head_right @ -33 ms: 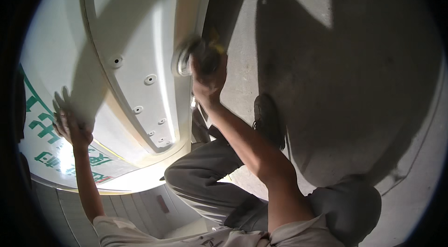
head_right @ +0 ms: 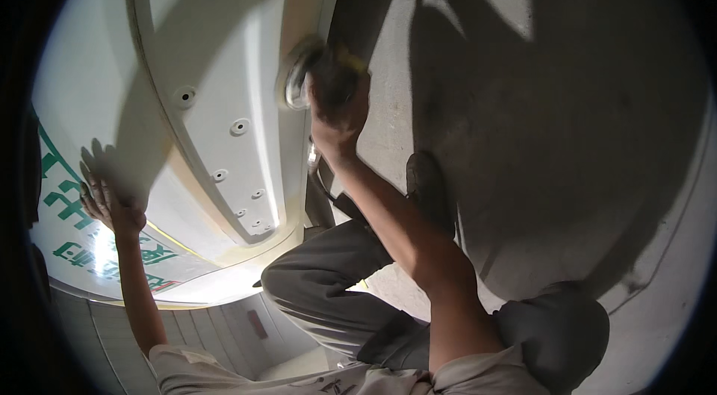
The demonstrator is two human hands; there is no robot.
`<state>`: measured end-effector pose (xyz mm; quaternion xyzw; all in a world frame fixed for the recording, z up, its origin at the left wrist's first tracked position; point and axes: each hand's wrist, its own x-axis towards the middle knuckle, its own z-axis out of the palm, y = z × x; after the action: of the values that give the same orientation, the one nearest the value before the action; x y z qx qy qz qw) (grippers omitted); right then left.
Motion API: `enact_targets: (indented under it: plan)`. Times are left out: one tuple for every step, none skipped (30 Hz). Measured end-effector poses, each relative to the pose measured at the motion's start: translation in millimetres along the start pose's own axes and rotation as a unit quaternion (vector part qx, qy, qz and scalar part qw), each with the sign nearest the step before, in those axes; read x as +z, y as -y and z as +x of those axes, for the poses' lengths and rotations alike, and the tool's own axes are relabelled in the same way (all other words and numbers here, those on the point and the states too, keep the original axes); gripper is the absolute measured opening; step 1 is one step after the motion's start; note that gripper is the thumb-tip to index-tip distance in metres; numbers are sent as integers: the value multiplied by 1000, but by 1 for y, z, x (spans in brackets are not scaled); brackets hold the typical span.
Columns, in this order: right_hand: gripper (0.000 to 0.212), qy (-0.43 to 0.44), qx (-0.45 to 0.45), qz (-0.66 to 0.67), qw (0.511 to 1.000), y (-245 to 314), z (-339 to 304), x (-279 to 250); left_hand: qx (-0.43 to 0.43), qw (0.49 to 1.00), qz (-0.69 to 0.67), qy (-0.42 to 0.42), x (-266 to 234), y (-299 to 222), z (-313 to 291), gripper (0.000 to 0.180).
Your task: The person attaches a sanding disc to a pneumatic sander and sands the side panel of a white van. They change sanding discs mid-task and continue sanding the same area.
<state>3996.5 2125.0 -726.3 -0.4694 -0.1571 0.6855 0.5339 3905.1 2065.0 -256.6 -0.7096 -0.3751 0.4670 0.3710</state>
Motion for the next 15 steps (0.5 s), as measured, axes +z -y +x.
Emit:
enact_targets:
  plan:
    - [59,-1,-41,20,999,11,24,-3,-6,1000,-15,9,1,0,-2,74]
    - [57,-3,-47,29,999,21,45,-4,-5,999,-31,-2,1,-3,-2,72]
    - [57,-8,-98,-1,995,31,65,-8,-6,1000,-17,-1,0,-6,1,72]
    - [58,4,-102,40,994,36,80,-9,3,1000,-8,-23,0,-8,5,71]
    - [58,26,-113,126,985,40,85,-11,-4,999,2,-32,-1,-10,9,70]
    - [59,27,-71,91,993,40,84,-11,1,999,-10,-39,-3,-10,15,69]
    - [59,18,-71,63,995,38,78,-13,5,999,-17,-39,-5,-12,19,68]
    - [61,10,-68,40,997,34,61,-12,9,999,-22,-37,-7,-12,24,67]
    - [63,-10,-90,-16,996,25,44,-9,13,999,-27,-33,-9,-14,28,67]
    - [64,-6,-60,-7,998,16,27,-6,7,1000,-22,-20,-12,-15,31,66]
    - [66,3,-3,-8,1000,7,5,-6,1,1000,-15,-8,-14,-16,33,66]
    - [67,32,-9,5,999,-1,-16,-9,4,1000,-9,0,-16,-18,35,65]
    - [68,50,-21,-2,999,-5,-37,-13,2,1000,-10,6,-18,-19,37,65]
    - [63,60,29,28,997,-8,-57,-13,6,1000,-10,6,-19,-20,38,65]
    - [59,56,79,46,994,-8,-74,-13,7,1000,-14,3,-20,-20,40,65]
